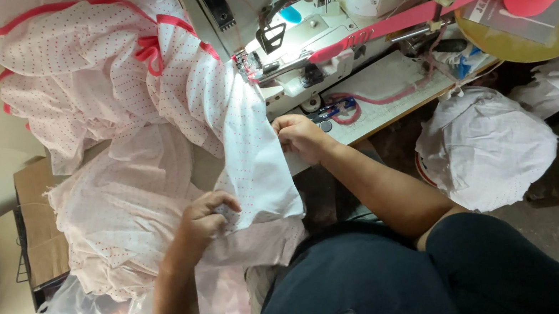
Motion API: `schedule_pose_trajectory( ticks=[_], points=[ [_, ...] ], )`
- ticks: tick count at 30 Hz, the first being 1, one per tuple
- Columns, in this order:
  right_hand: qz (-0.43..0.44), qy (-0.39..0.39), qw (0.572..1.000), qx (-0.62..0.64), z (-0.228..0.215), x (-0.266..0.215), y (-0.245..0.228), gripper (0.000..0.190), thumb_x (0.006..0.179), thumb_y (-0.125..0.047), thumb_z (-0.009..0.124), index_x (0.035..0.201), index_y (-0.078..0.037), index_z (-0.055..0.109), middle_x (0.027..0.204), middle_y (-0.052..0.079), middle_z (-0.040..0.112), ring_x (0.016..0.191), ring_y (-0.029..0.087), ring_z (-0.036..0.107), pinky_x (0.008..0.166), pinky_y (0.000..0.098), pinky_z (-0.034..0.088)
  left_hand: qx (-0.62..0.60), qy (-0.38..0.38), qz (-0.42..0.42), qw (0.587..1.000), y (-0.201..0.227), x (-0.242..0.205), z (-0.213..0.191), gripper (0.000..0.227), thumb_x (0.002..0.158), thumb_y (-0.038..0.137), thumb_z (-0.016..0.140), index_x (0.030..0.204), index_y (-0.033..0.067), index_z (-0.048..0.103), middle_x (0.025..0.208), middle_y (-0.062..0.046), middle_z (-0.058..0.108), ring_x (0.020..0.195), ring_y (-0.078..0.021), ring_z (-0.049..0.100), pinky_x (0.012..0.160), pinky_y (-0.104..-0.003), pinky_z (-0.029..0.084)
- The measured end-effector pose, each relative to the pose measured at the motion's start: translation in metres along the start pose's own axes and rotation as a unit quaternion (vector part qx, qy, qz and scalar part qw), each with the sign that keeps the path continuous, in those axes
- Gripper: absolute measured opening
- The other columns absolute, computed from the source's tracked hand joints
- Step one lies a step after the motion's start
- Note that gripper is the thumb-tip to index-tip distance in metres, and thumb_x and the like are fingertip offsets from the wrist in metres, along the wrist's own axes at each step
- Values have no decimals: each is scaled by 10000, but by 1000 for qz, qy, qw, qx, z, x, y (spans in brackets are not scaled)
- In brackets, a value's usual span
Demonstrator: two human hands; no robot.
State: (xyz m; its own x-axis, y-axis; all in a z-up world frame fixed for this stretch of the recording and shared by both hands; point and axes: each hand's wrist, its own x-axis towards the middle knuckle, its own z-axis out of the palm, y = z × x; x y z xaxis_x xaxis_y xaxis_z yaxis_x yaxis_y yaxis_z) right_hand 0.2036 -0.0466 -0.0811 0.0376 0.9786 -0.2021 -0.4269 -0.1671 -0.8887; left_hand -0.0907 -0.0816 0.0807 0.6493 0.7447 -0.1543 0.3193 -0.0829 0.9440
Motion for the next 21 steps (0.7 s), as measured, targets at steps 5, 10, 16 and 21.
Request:
schedule_pose_trajectory(
  ticks=[5,10,16,21],
  points=[
    [49,-22,994,98,11,-9,-29,560,987,-537,547,1197,-23,617,945,175,719,793,253,760,724,407,625,-122,-7,-54,991,-8,-4,9,353,603,-84,598,903,-28,775,817,-118,657,700,-184,582,614,-331,514],
    [-232,-102,946,-203,-4,20,17,387,865,-250,663,1136,12,575,944,158,577,879,325,550,791,423,441,-22,-25,-26,999,7,-9,8,343,628,-88,603,884,20,804,862,-135,694,846,-244,658,789,-384,547],
    [80,-77,992,60,27,-67,-72,76,842,-48,680,903,-93,688,700,42,703,639,166,709,536,271,515,12,24,-91,995,-24,-17,-6,380,661,-64,573,946,51,798,911,-126,687,913,-248,637,886,-366,503],
    [69,-80,993,50,-3,-61,-49,16,911,-55,693,899,-52,703,739,122,759,691,222,771,602,327,595,73,37,-107,991,-29,-10,13,435,704,-18,552,1030,120,804,879,-127,672,912,-266,640,872,-382,507]
  ],
)
